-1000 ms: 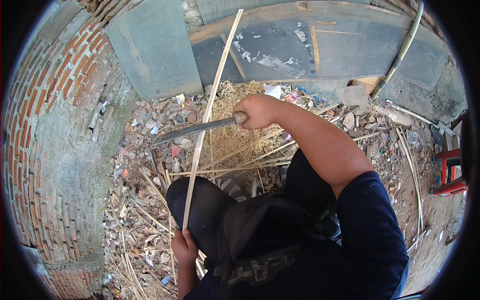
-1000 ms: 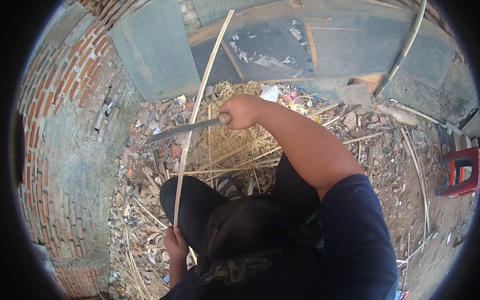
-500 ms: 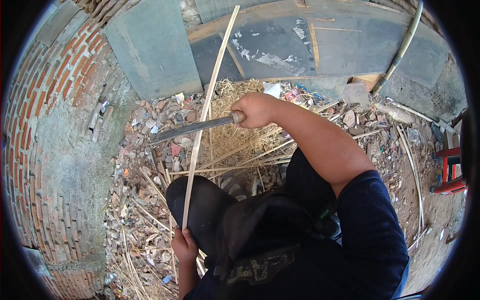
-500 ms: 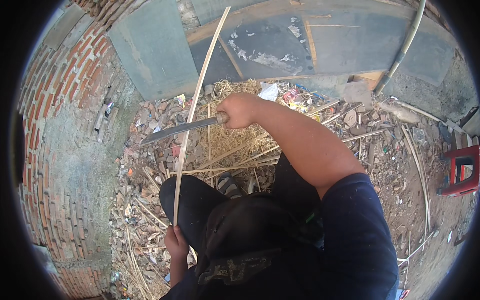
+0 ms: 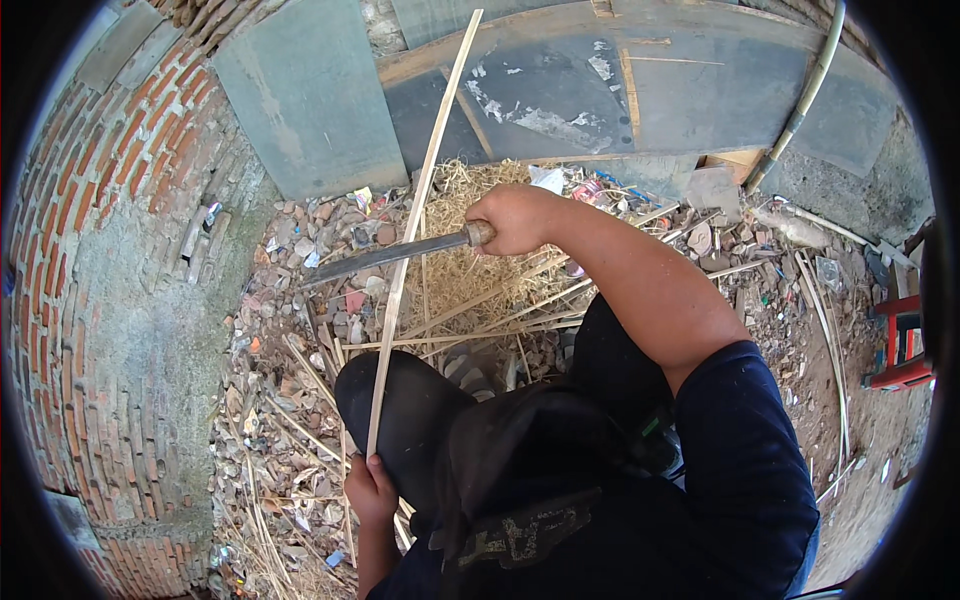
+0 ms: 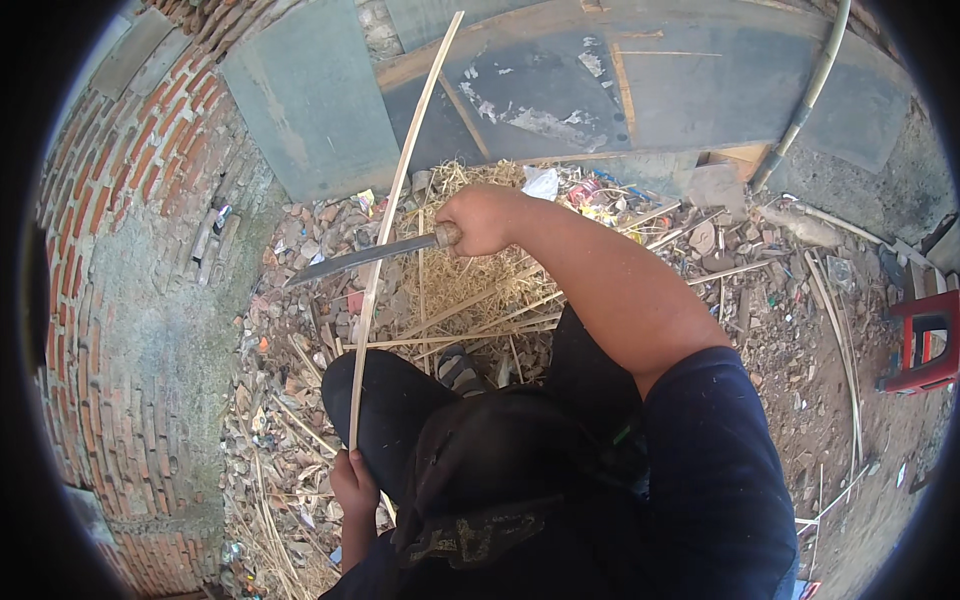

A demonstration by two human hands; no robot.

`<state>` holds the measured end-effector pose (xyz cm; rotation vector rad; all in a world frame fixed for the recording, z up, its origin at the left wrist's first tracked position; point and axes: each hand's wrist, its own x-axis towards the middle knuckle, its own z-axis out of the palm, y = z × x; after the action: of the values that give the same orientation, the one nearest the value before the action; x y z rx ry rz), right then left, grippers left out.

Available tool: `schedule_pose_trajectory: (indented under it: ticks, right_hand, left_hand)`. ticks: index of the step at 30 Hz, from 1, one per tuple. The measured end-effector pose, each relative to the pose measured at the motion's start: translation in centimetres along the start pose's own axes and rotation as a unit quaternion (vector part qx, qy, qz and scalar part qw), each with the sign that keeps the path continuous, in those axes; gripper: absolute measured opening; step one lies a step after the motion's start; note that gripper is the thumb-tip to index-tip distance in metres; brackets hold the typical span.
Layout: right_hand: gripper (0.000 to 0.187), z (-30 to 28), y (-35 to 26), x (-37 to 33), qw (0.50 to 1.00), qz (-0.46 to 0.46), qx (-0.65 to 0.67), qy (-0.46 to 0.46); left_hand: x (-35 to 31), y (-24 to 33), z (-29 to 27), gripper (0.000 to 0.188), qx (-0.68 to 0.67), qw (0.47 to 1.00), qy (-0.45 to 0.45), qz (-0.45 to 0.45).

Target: The person shaves a thin bamboo strip with a machete, moving the blade along the length of the material while holding it by hand over a pile of wood shavings.

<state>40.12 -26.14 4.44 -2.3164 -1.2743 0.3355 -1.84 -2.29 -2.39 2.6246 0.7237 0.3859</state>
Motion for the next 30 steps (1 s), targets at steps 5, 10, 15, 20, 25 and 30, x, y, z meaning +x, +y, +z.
schedule_pose_trajectory:
  ticks: [5, 10, 15, 20, 25, 30]
  right_hand:
    - [0.022, -0.7, -1.7, -0.3, 1.000, 0.006, -0.025, -0.002]
    - [0.023, -0.8, 0.3, 0.9, 0.991, 0.066, 0.073, -0.093]
    - [0.027, -0.5, 2.5, 0.7, 0.995, 0.095, 0.014, -0.010]
    - [0.029, -0.4, -0.1, 0.4, 0.998, 0.045, -0.003, -0.032]
    - [0.031, -0.6, 2.7, 1.4, 0.989, 0.132, 0.035, -0.062]
    - [0.026, 1.4, 4.9, 1.2, 0.993, 0.104, -0.055, -0.029]
  left_hand:
    - [-0.2, -0.4, 0.2, 0.044, -0.009, 1.000, 0.011, 0.004]
    - [-0.1, -0.3, 0.1, 0.044, -0.025, 1.000, 0.013, 0.010]
    - [-0.1, -0.1, -0.4, 0.045, 0.007, 1.000, -0.006, -0.002]
    - [0.0, -0.4, -0.4, 0.044, 0.011, 1.000, -0.009, -0.004]
    - [0.1, -0.7, -0.5, 0.044, -0.010, 1.000, -0.011, -0.001]
    - [0.5, -0.8, -0.7, 0.046, 0.035, 0.999, -0.012, 0.009]
